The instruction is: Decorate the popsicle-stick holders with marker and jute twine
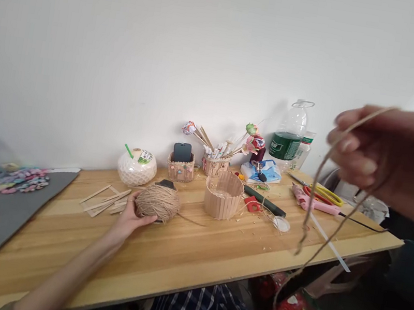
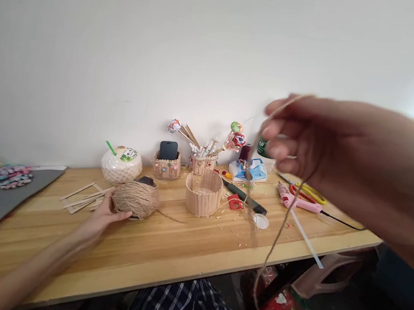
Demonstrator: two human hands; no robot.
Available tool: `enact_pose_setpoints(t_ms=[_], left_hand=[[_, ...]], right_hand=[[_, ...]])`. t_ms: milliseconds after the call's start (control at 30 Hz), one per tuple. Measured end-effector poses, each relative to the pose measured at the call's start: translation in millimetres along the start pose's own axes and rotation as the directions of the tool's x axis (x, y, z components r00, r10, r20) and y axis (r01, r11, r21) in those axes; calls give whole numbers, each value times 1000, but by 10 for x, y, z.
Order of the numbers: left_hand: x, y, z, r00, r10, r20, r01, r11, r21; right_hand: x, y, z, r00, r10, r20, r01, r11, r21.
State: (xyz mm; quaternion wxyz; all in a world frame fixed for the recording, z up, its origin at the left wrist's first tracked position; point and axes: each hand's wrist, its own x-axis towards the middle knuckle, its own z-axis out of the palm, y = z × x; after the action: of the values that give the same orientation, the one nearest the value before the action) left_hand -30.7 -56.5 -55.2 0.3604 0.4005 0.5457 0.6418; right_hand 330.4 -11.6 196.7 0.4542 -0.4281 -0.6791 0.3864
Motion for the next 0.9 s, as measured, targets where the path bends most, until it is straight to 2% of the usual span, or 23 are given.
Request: enact_pose_setpoints(t_ms=[67, 133, 233, 333, 400, 500, 533, 600, 633, 667, 700, 733, 767, 800, 833, 867, 900], left_hand=[[-17, -15, -109, 999, 33, 17, -35, 995, 94], [-53, -23, -208, 997, 75, 29, -79, 980, 183], [-106, -26, -320, 991, 132, 37, -136, 944, 300], [-164, 72, -379, 985, 168, 29, -166, 912, 375], [-239, 263, -354, 979, 203, -6, -183, 895, 406], [-418, 744, -128, 954, 291, -74, -240, 885, 398], [-483, 930, 6, 949, 306, -77, -270, 913, 305], [-585, 1276, 333, 956, 289, 47, -291, 956, 42], [-615, 1418, 507, 954, 265, 138, -257, 964, -72], [-629, 1530, 674, 938, 241, 250, -201, 964, -174], [-629, 1613, 823, 901, 221, 373, -131, 959, -253], [-618, 1666, 947, 843, 201, 499, -51, 953, -299], [-601, 1696, 1042, 766, 190, 614, 18, 948, -316], [-581, 1708, 1106, 688, 164, 707, 68, 955, -288], [-559, 1708, 1142, 632, 147, 761, 88, 962, -259], [-534, 1703, 1153, 608, 138, 782, 80, 969, -234], [-502, 1697, 1145, 615, 137, 776, 55, 975, -215]], right_hand=[[-178, -112, 342, 982, 41, 186, -75, 981, 180], [-277, -158, 486, 951, 115, 287, -189, 951, 244], [-300, -129, 541, 923, 201, 328, -286, 930, 233], [-253, -55, 595, 915, 180, 362, -249, 956, 154], [-218, -25, 665, 910, 167, 378, -199, 979, 47], [-191, -55, 820, 922, 112, 371, -29, 975, -221], [-193, -85, 882, 921, 55, 385, 70, 950, -304], [-204, -167, 1014, 887, -91, 452, 289, 874, -391], [-208, -213, 1078, 856, -158, 491, 381, 836, -396], [-206, -259, 1135, 827, -212, 521, 451, 804, -388], [-193, -302, 1181, 801, -259, 540, 503, 780, -373], [-166, -340, 1213, 782, -296, 549, 538, 765, -354], [-121, -372, 1228, 774, -321, 545, 554, 761, -338], [-60, -396, 1223, 779, -336, 529, 552, 769, -324], [19, -412, 1195, 796, -343, 498, 533, 787, -311], [112, -419, 1145, 824, -343, 451, 501, 813, -297], [216, -417, 1072, 857, -338, 388, 459, 843, -280]])
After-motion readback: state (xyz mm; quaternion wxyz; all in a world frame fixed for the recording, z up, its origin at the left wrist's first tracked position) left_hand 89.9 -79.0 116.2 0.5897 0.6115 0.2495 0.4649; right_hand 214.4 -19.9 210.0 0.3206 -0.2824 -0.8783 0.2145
